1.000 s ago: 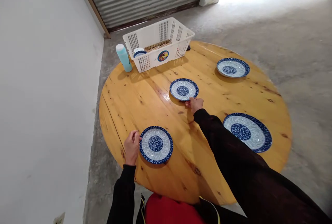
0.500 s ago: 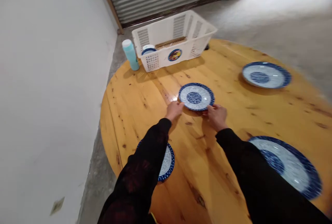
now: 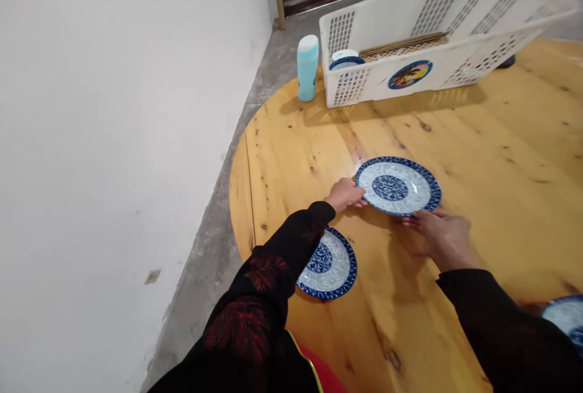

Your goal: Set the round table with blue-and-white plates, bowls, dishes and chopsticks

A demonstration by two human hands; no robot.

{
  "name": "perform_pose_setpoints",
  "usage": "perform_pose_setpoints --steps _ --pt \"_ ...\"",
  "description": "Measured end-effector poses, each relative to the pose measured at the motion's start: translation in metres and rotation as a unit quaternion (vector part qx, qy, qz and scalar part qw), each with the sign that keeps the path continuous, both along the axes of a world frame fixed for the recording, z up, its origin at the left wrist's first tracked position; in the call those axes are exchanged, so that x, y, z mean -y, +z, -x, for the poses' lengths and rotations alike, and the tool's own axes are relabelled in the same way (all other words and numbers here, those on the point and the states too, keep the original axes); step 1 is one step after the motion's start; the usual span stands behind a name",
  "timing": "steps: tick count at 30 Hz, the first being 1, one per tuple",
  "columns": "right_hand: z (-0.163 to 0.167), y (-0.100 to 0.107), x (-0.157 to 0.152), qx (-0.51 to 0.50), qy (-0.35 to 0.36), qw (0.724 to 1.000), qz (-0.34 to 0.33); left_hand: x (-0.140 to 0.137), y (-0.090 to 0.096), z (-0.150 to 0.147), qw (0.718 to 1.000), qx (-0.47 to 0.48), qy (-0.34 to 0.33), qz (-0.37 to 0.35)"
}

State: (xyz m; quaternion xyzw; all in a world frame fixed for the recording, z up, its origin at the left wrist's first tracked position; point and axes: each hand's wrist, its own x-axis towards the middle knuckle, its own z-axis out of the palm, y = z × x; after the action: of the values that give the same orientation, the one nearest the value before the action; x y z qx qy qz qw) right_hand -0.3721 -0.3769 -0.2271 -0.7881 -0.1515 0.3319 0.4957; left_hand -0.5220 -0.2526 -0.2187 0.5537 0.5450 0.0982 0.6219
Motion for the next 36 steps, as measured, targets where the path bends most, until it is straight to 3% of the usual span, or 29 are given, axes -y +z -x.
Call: perform_pose_setpoints --steps 6,11,17,27,36 --pt "0.083 0.030 -0.049 -0.083 -0.022 0.996 -0.035 -0.032 0.020 0.096 0.997 0.052 0.057 -0.009" --pt "0.158 0.034 -0.099 -0.105 -0.006 0.994 -0.038 -0.079 0.033 0.172 0.995 0.037 0.091 -0.030" --pt "0.230 0.032 -0.150 -0.129 -0.026 0.991 -0.018 -0.130 0.028 0.234 0.995 0.006 0.092 -0.035" --pt "0.277 0.021 -0.176 -0.122 -0.076 0.990 -0.013 -0.170 0.013 0.267 0.998 -0.006 0.054 -0.038" --pt "0.285 0.024 -0.181 -0.128 -0.095 0.987 -0.026 -0.181 0.010 0.274 0.999 -0.003 0.020 -0.045"
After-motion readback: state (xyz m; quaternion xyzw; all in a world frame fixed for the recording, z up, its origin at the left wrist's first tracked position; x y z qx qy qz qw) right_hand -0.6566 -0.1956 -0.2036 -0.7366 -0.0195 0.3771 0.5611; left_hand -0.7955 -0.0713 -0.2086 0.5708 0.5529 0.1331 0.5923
